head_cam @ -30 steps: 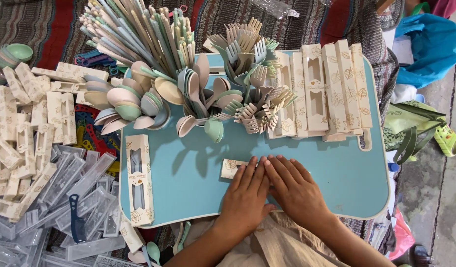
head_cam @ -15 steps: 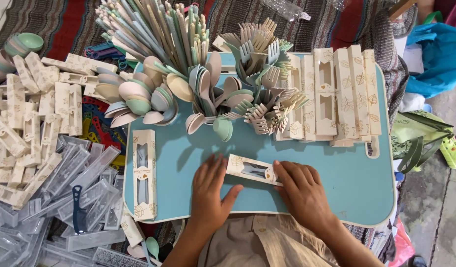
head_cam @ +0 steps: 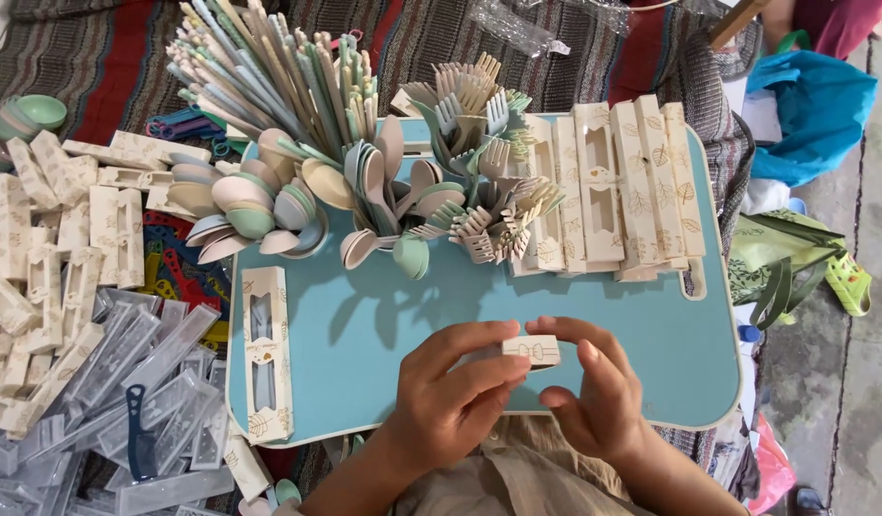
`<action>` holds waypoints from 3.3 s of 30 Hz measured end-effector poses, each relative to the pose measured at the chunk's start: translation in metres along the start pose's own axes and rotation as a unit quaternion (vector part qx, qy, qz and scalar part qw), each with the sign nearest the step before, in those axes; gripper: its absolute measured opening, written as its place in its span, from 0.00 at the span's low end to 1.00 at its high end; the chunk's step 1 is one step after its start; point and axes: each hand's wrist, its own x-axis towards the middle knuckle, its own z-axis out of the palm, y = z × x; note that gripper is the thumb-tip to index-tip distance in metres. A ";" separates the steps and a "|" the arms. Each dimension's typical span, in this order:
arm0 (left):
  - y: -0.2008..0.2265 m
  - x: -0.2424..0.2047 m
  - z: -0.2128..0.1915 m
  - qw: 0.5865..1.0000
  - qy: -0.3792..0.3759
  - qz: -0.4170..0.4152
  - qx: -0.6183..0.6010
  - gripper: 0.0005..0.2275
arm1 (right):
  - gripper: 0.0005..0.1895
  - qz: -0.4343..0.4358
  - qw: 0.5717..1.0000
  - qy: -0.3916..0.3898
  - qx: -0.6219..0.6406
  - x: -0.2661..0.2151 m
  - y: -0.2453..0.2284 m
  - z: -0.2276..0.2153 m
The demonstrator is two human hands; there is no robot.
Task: Assembling small cardboard souvenir boxes by folding them and inserting plastic spoons and straws
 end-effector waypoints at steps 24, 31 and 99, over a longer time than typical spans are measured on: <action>0.031 0.018 -0.016 0.959 -0.086 0.056 0.263 0.03 | 0.13 0.010 0.999 0.016 -0.036 0.022 -0.018 -0.008; 0.033 0.030 -0.021 0.972 -0.107 0.079 0.192 0.04 | 0.13 0.053 0.995 -0.001 -0.079 0.026 -0.023 -0.014; -0.065 -0.033 0.024 0.972 -0.104 -0.155 -0.142 0.21 | 0.09 -0.030 0.987 0.072 0.138 0.007 0.022 -0.011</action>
